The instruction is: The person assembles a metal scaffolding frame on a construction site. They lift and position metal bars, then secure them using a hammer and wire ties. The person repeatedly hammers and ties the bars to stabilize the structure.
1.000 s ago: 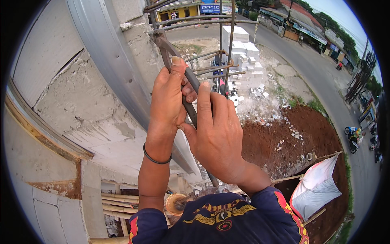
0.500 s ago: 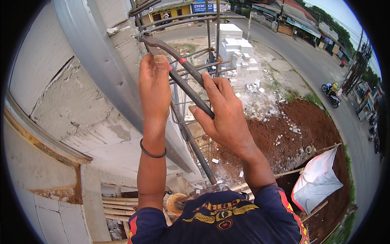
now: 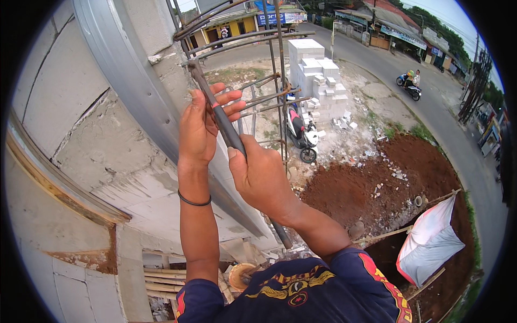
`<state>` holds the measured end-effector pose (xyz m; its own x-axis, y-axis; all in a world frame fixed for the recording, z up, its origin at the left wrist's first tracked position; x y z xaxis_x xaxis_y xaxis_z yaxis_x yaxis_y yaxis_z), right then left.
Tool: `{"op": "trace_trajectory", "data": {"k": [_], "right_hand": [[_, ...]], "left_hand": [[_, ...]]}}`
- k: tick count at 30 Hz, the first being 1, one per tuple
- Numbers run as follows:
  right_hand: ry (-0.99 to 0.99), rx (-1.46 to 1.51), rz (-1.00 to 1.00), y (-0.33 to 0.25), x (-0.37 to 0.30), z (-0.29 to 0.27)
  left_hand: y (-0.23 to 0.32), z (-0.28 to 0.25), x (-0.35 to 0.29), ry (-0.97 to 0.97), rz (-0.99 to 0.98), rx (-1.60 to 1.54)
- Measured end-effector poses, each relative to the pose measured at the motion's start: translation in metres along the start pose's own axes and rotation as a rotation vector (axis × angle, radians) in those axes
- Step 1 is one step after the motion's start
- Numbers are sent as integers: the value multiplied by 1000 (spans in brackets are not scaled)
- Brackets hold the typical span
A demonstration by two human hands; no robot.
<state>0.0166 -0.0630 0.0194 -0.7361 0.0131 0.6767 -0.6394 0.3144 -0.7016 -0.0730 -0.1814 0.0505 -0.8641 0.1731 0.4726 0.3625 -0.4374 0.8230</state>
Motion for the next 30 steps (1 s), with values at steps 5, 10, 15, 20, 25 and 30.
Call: {"op": "trace_trajectory", "data": {"k": [5,10,15,20,25,30], "right_hand": [[-221,661,392,14,3,0],[-317,912,571,20,15,-13],[-399,821,604,36,28,-35],[-322,563,456,34,23,-38],[149,-206,-65,1,-2,-23],[12,-312,34,2,-3,-7]], "left_hand": [[-13,8,21,-307,-23,-624],[-12,24,31,-466,-39,-900],[-19,31,36,-168,15,-757],[-18,26,34,-94,-42,-678],[-12,22,27,166,-118,-408],[-3,21,21,231,-101,-224]]}}
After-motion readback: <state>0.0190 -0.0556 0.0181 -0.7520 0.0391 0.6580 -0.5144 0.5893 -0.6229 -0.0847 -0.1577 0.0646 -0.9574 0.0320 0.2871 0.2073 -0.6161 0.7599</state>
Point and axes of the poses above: each hand's wrist, its own x-axis towards the middle knuckle, its own z-axis out of the palm, y = z × x, the point moved 3 cm from there along x, towards the middle knuckle, and after that the axes turned 3 degrees about y, right-handed, at the moved point
